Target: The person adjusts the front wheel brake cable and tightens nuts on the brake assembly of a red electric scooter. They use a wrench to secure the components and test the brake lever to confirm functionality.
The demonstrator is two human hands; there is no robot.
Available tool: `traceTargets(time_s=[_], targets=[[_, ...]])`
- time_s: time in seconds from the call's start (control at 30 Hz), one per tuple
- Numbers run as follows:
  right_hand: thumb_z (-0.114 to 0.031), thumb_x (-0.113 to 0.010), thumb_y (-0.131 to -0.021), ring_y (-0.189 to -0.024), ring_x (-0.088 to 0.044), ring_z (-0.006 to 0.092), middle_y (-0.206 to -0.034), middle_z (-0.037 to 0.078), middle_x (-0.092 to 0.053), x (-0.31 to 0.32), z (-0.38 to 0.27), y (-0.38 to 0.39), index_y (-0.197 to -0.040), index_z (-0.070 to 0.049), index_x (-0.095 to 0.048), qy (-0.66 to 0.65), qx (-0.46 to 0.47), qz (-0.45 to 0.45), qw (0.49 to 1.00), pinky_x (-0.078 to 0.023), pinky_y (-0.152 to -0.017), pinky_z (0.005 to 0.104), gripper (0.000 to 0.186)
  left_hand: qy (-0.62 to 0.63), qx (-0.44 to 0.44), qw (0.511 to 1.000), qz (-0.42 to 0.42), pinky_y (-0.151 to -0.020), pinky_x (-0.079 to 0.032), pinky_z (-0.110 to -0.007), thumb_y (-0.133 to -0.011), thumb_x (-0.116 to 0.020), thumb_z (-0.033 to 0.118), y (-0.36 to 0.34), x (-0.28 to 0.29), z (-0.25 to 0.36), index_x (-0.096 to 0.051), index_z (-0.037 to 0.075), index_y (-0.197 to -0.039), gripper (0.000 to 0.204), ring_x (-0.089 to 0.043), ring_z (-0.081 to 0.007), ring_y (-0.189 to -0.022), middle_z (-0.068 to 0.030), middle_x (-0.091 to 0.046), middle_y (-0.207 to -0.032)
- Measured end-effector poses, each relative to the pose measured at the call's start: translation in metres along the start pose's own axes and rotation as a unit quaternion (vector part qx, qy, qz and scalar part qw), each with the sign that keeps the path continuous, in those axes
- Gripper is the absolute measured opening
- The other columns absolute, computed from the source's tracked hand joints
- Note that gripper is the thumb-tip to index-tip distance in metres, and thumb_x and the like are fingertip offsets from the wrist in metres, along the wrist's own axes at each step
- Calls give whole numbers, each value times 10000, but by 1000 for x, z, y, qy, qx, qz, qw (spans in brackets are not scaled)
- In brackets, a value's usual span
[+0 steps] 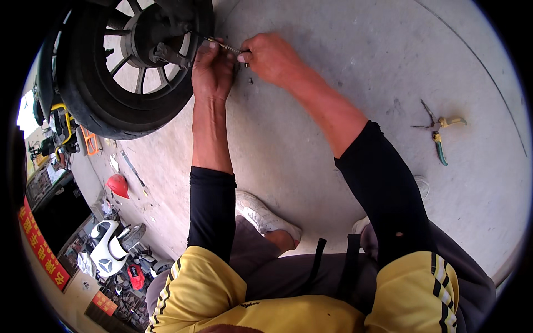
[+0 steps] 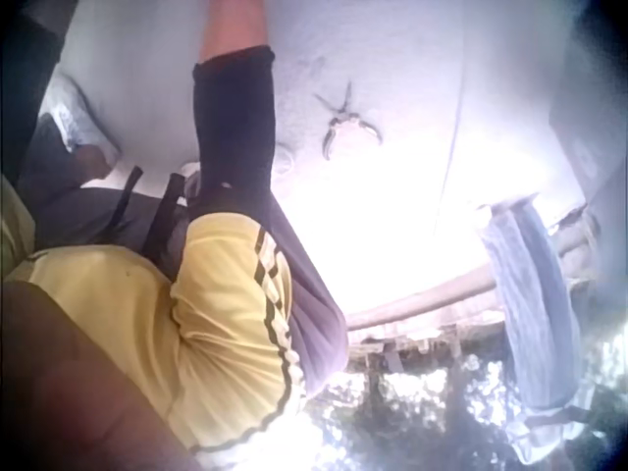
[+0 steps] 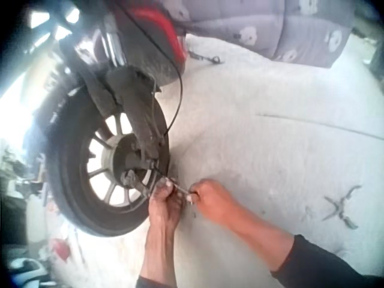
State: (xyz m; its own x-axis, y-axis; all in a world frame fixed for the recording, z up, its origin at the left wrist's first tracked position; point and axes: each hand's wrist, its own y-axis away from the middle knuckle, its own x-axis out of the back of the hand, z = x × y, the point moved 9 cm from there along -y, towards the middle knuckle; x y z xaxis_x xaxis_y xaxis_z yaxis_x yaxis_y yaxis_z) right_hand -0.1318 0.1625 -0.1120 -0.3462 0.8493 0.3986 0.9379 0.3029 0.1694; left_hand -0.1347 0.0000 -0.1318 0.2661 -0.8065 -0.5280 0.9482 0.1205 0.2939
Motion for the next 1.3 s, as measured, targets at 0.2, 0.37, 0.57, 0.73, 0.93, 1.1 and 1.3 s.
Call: traceTargets(time_s=[0.2, 0.37, 0.57, 0.73, 0.93, 1.1, 1.3], targets=[[-252, -697, -967, -730, -607, 322, -793, 173, -651, -5, -8, -9, -1050, -28, -723, -4, 20, 36, 999, -485, -717, 457, 240, 3, 0, 1000, -10, -818, -518, -383, -948, -686, 15, -1, 6, 0, -633, 85, -1111, 185, -625, -191, -962, -72, -686, -1083], [-267, -691, -962, -934, -688, 372, -1013, 204, -733, -16, 2, -13, -1145, -33, -731, -78, -37, -21, 996, -528, -825, 457, 299, 52, -63, 997, -5, -888, -523, -411, -980, -666, 79, 5, -5, 5, -615, 88, -1180, 206, -615, -202, -1034, -63, -671, -1153], [-234, -708, -954, -830, -644, 247, -862, 129, -691, -24, -19, -14, -1085, 6, -727, -103, 20, -7, 994, -512, -791, 415, 274, 74, -63, 995, 1, -945, -519, -471, -1019, -635, 247, -16, 17, 3, -636, 106, -1189, 221, -622, -248, -1010, -57, -667, -1098], [-182, -731, -899, -817, -686, 254, -922, 140, -737, -28, -3, -28, -1077, -1, -737, -204, 11, 0, 979, -542, -752, 392, 254, 153, 44, 984, -78, -954, -520, -452, -989, -644, 167, -20, 3, -13, -665, 71, -1124, 168, -633, -260, -1004, -105, -682, -1014], [-155, -725, -917, -753, -684, 249, -828, 163, -721, -22, -20, -34, -1008, 19, -715, -213, 33, 11, 977, -532, -708, 395, 197, 152, -16, 987, -56, -1005, -510, -461, -1026, -589, 167, -23, 9, 0, -635, 106, -1126, 126, -625, -239, -1044, -59, -673, -1112], [-246, -717, -916, -879, -715, 380, -921, 248, -729, -6, -58, -34, -982, 31, -726, -93, 87, 110, 986, -545, -791, 458, 285, 147, -34, 988, -37, -1094, -453, -506, -1085, -419, 330, -8, -7, 1, -584, 62, -1271, 365, -589, -297, -1200, -122, -635, -1280], [-263, -732, -899, -776, -723, 368, -789, 206, -725, -10, -58, -45, -928, 23, -743, -195, 5, 69, 978, -563, -716, 433, 288, 201, -8, 979, -37, -1018, -486, -452, -1083, -474, 288, -1, -17, -2, -574, 76, -1165, 248, -604, -227, -1095, -55, -620, -1194]])
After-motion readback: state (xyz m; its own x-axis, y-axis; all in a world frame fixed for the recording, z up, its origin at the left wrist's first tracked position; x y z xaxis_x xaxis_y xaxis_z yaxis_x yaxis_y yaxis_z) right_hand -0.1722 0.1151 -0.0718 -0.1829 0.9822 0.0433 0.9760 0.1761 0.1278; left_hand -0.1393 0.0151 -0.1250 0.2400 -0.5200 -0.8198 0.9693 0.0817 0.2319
